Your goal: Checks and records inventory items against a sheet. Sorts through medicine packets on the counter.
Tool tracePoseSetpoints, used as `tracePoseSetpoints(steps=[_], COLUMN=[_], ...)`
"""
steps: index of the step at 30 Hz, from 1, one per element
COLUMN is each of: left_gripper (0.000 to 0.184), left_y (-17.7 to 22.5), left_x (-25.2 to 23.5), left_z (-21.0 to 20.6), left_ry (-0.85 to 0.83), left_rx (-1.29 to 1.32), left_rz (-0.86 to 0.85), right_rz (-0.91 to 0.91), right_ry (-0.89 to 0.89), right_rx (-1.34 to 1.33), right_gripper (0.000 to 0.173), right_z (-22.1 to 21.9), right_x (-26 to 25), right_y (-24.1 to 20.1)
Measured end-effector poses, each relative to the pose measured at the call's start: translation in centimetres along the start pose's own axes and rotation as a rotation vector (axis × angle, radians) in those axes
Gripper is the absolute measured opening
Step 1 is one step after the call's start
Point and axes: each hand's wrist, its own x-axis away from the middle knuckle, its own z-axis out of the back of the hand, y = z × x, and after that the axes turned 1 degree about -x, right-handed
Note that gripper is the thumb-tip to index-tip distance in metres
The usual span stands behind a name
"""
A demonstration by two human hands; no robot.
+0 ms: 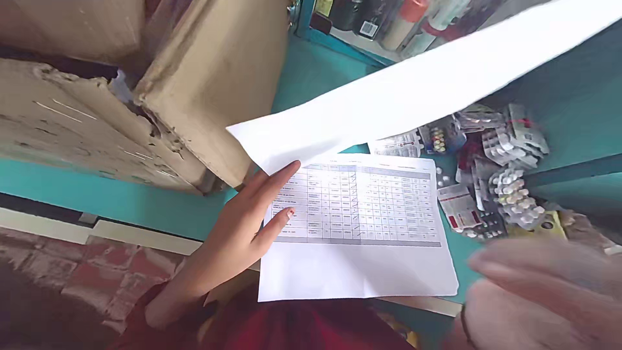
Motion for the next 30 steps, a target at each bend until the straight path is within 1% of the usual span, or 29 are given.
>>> tracePoseSetpoints(steps=[1, 2, 4, 6, 8, 10, 13, 16, 21, 23, 26, 27, 30], left_gripper=[0.054, 0.056, 0.062, 0.068, 0.072, 0.072, 0.070, 0.069, 0.069, 0.068, 0.068, 0.069, 0.078], left_y=[0.0, -0.1, -0.2, -0.2, -0.3, -0.3, -0.5, -0.5, -0.5, -0.4, -0.3, -0.3, -0.1], left_x=[0.1, 0.2, 0.4, 0.5, 0.5, 0.6, 0.6, 0.6, 0.7, 0.7, 0.7, 0.6, 0.5], left_z=[-0.1, -0.2, -0.6, -0.8, -1.0, -1.0, -1.0, -1.0, -1.0, -1.0, -0.9, -0.9, -0.8], left_ry=[0.009, 0.013, 0.030, 0.037, 0.033, 0.027, 0.012, 0.012, 0.014, 0.007, -0.001, 0.001, 0.001], left_rx=[-0.019, -0.039, -0.063, -0.094, -0.123, -0.143, -0.150, -0.148, -0.149, -0.159, -0.169, -0.168, -0.150], left_rz=[0.009, 0.019, 0.038, 0.042, 0.055, 0.074, 0.076, 0.079, 0.089, 0.093, 0.090, 0.094, 0.125], right_rz=[-0.085, -0.209, -0.487, -0.729, -0.887, -0.967, -1.007, -0.995, -1.016, -0.988, -0.896, -0.880, -0.893], right_ry=[-0.012, -0.008, -0.067, -0.122, -0.148, -0.169, -0.194, -0.214, -0.179, -0.189, -0.201, -0.213, -0.251], right_rx=[-0.020, -0.071, -0.256, -0.453, -0.569, -0.650, -0.672, -0.687, -0.682, -0.673, -0.612, -0.579, -0.524], right_gripper=[0.046, 0.048, 0.039, 0.029, 0.019, 0.017, 0.018, 0.018, 0.017, 0.014, 0.006, 0.006, 0.015], right_z=[-1.5, -2.9, -4.5, -5.4, -5.8, -6.1, -6.2, -5.9, -5.9, -5.9, -6.5, -6.7, -7.5], right_x=[-0.3, -0.6, -1.0, -1.7, -2.4, -2.8, -2.5, -1.8, -1.0, -1.0, -1.6, -2.0, -3.0], right_y=[0.3, 0.9, 2.6, 4.3, 5.4, 6.0, 6.4, 6.1, 5.3, 5.4, 5.9, 5.9, 6.0])
